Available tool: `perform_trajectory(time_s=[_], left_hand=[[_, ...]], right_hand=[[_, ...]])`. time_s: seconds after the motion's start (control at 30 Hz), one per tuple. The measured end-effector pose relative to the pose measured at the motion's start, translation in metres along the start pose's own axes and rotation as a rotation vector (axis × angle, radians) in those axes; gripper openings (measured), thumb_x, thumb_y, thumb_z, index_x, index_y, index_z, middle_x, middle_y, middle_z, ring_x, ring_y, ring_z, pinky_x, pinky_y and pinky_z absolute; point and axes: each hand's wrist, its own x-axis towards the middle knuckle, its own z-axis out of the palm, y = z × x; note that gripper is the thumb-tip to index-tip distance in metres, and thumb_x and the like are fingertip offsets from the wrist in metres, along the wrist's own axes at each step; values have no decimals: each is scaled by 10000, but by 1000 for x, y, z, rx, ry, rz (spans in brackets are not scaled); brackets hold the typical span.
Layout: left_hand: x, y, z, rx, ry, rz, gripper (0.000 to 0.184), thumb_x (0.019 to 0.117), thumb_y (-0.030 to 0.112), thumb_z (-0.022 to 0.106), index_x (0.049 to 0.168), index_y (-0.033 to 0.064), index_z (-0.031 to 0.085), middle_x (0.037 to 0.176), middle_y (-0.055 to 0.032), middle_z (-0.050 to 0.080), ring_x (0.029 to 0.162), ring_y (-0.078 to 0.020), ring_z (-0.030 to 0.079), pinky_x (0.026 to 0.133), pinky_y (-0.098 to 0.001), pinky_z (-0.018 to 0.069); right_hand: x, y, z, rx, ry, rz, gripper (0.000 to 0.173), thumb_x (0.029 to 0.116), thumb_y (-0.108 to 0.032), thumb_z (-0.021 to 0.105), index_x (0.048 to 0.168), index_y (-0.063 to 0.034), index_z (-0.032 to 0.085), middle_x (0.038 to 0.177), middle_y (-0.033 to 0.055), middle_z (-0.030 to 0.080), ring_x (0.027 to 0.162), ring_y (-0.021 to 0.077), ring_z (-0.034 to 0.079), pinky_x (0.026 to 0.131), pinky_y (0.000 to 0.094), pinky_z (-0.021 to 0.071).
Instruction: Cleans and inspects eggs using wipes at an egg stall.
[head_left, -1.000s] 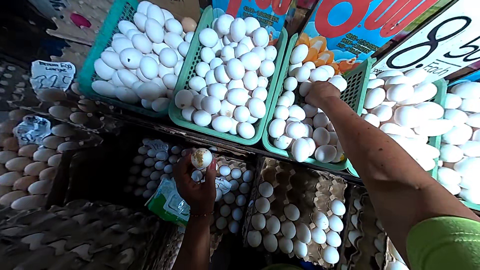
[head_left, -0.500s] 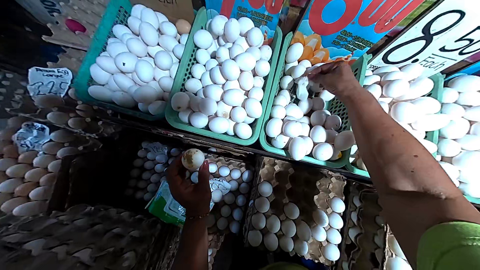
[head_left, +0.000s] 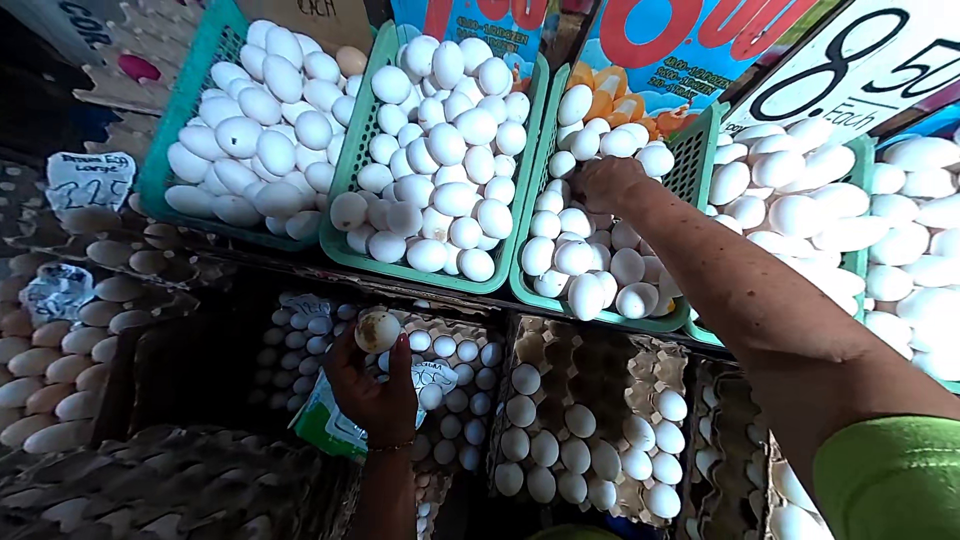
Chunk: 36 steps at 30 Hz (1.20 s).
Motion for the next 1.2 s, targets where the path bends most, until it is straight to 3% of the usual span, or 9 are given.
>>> perform_trajectory(time_s=[0.13,0.27,0.37,0.47,0.57,0.8,0.97,1.1,1.2], left_hand=[[-1,3,-2,38,-13,-14,598,908,186,744,1325,-148,476,1291,-162,585,1217,-114,581,1032,-253,502],[0,6,-3,49,-29,-45,636,907,203,747,1337,-162,455,1316,-180,571,1225,-105,571,1033,-241,491],[1,6,-4,44,-31,-37,664,904,215,752,1342,-176,442,1324,-200,563,1226,-116,579,1022,-244,506],[1,6,-3,29,-47,-5,643,914,196,748,1335,-180,439,1328,-186,559,1229,-101,572,1032,-247,499],[-1,7,-1,49,-59,-8,641,918,185,740,1338,-187,430,1334,-198,554,1233,-100,569,1028,-238,498],[-3,12,2,25,-59,-14,645,916,183,744,1340,-184,424,1358,-193,539,1252,-97,555,1040,-239,488],[-4,13,5,8,-69,-15,642,910,154,744,1340,-190,415,1346,-175,544,1247,-86,556,1028,-232,498],[-6,15,9,9,-88,0,617,915,159,736,1340,-165,428,1351,-171,546,1249,-102,561,1037,-250,499],[-7,19,13,0,-99,13,611,914,157,732,1327,-170,423,1337,-163,550,1239,-93,567,1030,-241,505]], right_hand=[[-4,2,-4,18,-12,-10,288,950,-157,654,1169,30,670,1258,291,637,1185,495,608,875,717,475],[-7,15,-5,23,-51,-55,298,992,-205,622,1197,6,667,1253,281,644,1196,494,605,894,711,470],[-2,29,-6,26,-39,-85,248,986,-221,629,1170,-92,732,1280,218,665,1224,457,605,911,723,465],[1,47,-4,92,9,-100,212,988,-214,636,1125,-116,764,1274,206,674,1231,461,598,930,739,454],[5,64,4,156,57,-146,236,980,-199,641,1176,-169,768,1289,190,678,1242,453,599,971,743,441],[-16,75,-7,225,132,-217,190,989,-132,636,1091,-21,752,1144,247,702,1147,458,638,1000,673,459],[-36,60,10,184,76,-378,196,983,-153,662,1113,-36,751,1147,219,697,1126,421,649,986,639,487],[-37,36,15,152,3,-338,386,946,-359,738,1167,-45,694,1236,191,631,1142,398,630,939,643,501],[-30,43,14,229,20,-383,303,958,-290,724,1095,-21,717,1128,209,677,1081,406,651,919,649,498]])
